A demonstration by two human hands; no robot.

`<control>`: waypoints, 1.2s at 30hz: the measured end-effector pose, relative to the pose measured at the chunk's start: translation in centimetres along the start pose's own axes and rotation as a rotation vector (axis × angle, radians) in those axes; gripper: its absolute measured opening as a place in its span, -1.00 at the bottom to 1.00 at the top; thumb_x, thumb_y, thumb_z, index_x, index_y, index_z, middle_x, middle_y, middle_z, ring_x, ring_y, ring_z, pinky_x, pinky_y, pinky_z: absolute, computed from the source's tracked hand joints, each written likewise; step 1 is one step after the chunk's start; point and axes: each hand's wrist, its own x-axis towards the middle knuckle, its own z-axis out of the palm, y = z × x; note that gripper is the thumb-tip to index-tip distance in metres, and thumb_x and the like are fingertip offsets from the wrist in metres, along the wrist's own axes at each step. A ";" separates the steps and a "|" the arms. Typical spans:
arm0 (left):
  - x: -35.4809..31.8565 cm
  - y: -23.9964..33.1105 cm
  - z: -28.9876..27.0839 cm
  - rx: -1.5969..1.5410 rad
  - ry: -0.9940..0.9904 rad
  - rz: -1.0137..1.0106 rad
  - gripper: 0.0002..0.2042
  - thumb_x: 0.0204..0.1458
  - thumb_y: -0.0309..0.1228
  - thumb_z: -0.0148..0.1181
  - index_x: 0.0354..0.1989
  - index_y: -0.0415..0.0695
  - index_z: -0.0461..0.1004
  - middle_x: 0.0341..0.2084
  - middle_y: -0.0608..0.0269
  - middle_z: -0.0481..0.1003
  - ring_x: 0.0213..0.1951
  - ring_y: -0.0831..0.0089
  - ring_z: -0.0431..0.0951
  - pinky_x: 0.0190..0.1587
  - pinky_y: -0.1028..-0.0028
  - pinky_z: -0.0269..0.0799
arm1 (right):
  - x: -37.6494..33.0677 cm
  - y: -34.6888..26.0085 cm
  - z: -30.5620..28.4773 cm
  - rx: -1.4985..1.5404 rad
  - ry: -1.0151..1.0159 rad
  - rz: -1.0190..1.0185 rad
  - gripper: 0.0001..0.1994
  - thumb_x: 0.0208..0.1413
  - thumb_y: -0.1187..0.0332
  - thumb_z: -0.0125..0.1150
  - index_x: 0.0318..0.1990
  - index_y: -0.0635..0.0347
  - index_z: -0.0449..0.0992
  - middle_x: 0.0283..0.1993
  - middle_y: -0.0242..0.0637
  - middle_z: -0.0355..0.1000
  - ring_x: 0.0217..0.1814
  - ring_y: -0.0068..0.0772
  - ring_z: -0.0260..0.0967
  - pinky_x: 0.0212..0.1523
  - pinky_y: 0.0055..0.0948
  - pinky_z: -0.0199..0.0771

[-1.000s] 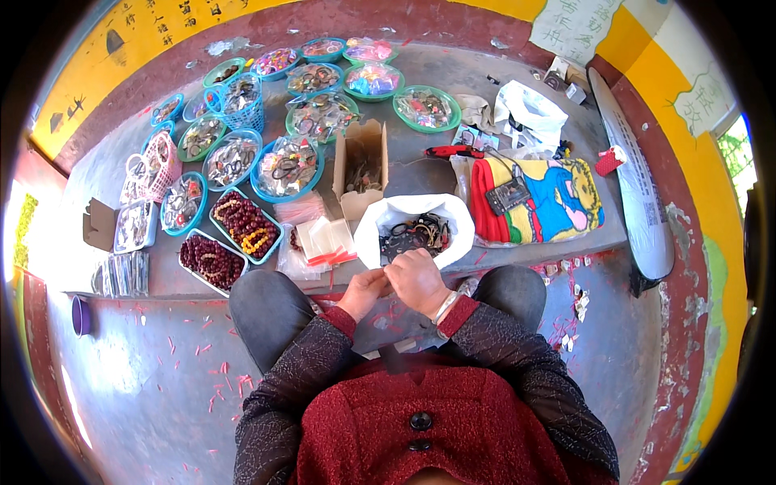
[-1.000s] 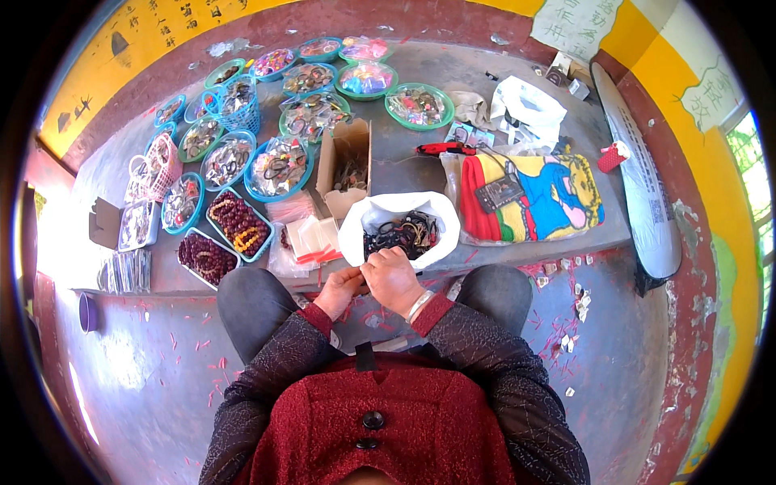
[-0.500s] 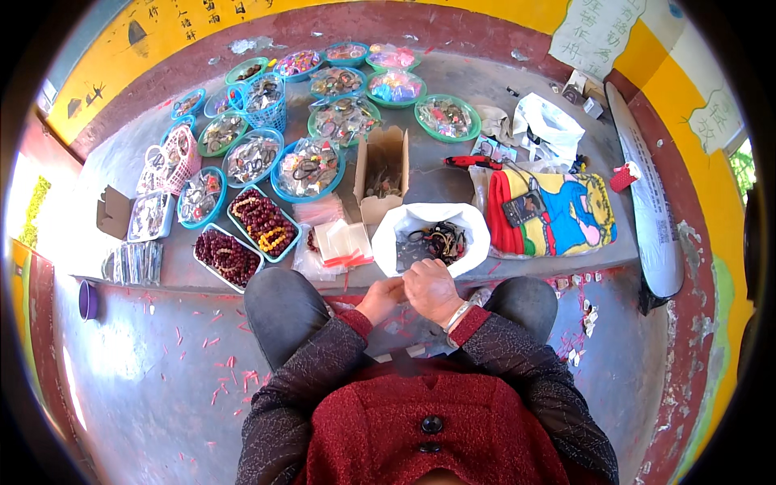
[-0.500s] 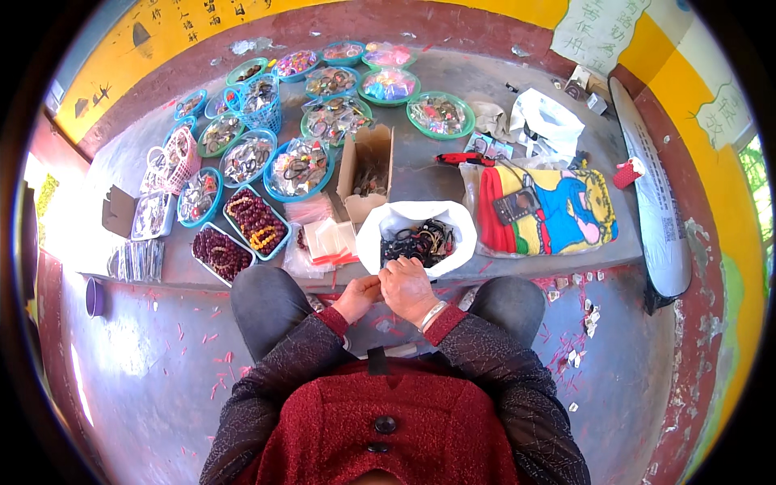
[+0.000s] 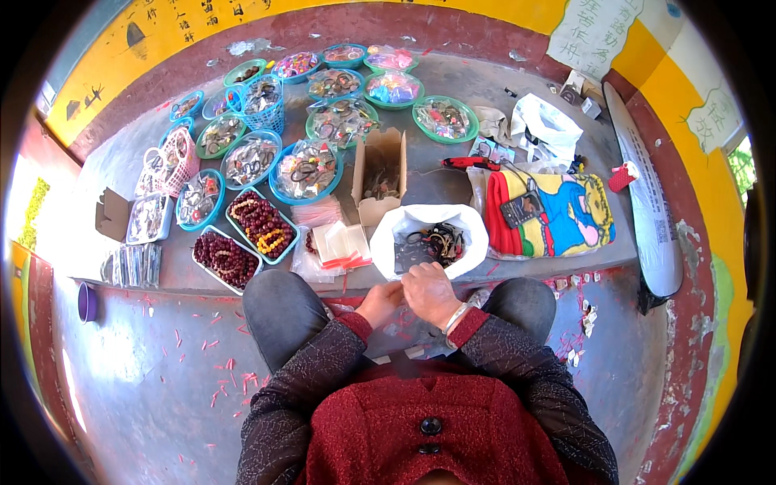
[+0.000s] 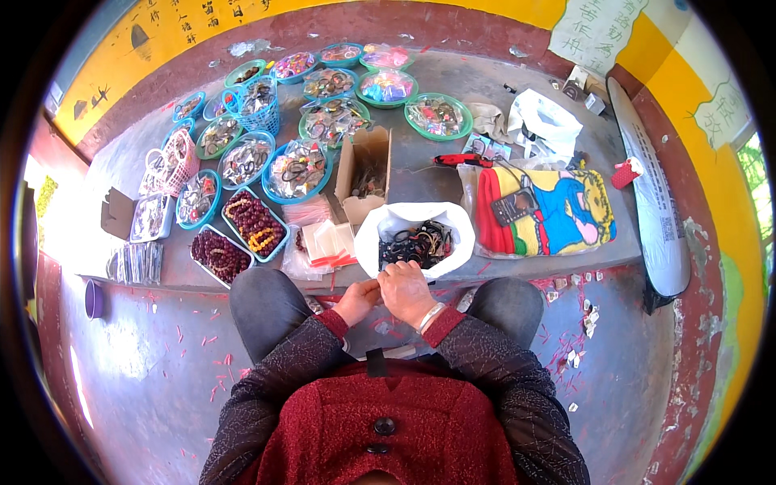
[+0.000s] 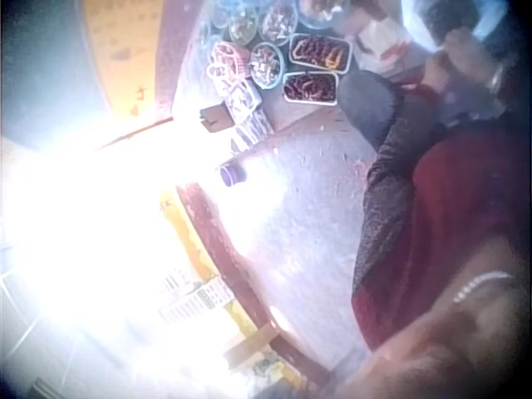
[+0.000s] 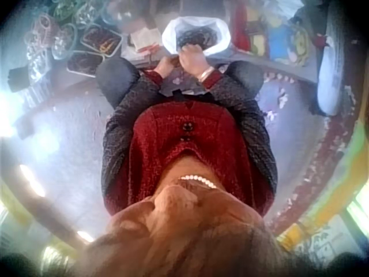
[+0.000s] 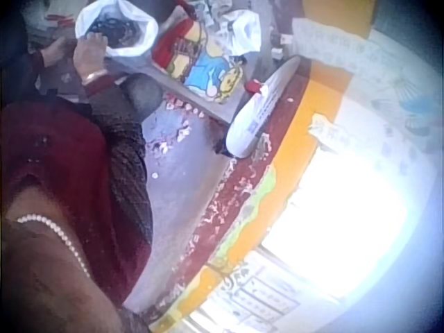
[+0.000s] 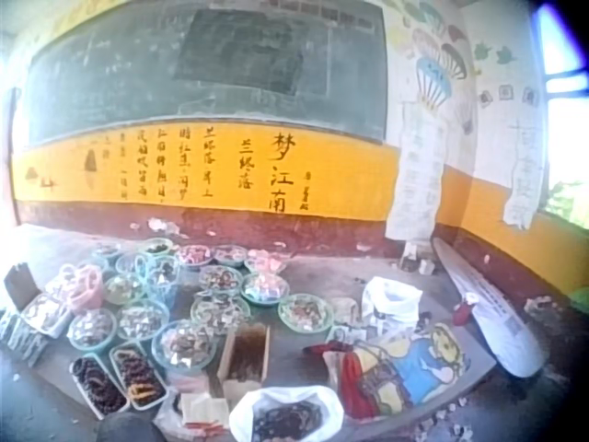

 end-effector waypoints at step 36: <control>-0.1 2.1 -1.9 -1.000 -0.048 -0.096 -0.76 0.14 -0.46 -0.11 -0.14 -0.38 0.38 -0.18 -0.01 0.44 -0.16 0.28 0.48 -0.04 0.37 0.41 | -0.4 5.7 -1.4 1.132 0.273 0.615 -0.89 -0.09 0.40 0.18 -0.50 0.28 0.49 -0.59 -0.47 0.40 -0.53 -0.73 0.28 -0.49 -0.63 0.29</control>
